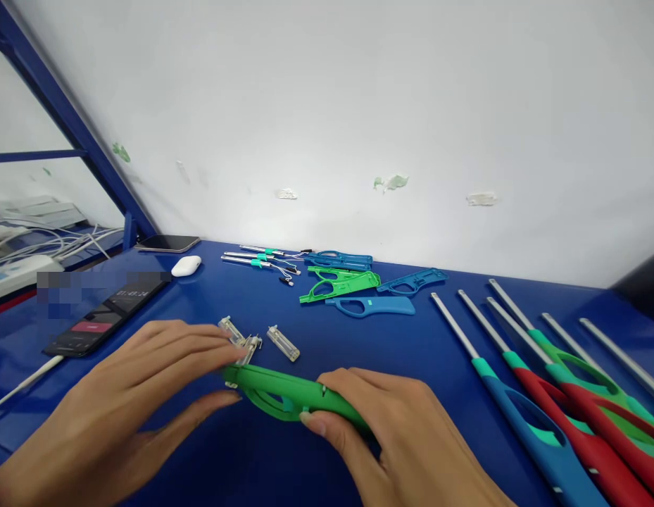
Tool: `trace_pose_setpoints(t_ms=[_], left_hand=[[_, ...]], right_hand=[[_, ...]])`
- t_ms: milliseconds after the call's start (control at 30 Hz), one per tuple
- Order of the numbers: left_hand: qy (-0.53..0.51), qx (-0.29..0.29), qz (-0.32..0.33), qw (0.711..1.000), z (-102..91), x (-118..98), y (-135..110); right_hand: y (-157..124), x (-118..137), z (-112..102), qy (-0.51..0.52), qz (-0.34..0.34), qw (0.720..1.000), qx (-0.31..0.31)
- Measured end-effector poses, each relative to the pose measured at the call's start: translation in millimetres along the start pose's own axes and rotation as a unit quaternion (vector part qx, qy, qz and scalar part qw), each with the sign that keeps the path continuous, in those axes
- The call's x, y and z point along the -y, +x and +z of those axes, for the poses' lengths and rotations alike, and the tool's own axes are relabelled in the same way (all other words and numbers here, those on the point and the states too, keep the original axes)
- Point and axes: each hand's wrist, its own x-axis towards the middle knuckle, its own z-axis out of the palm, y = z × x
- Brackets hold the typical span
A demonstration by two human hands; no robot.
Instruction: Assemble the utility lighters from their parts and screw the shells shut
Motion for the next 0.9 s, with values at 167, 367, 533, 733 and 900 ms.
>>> trace_pose_setpoints(t_ms=[167,367,533,733,900], left_hand=[[0.102,0.011,-0.016,0.995,-12.5,19,1],[0.028,0.012,0.030,0.999,-16.3,18,10],[-0.056,0.017,0.034,0.998,-3.9,7,9],[-0.052,0.005,0.042,0.998,0.5,4,6],[-0.021,-0.026,0.030,0.999,13.2,0,2]], right_hand=[[4,-5,3,0.005,0.006,1.000,-0.018],[22,5,-8,-0.011,-0.039,0.999,-0.027],[38,20,-15,0.033,-0.055,0.997,0.032],[41,31,-12,0.037,0.034,0.999,0.012],[43,38,-12,0.064,0.084,0.994,0.021]])
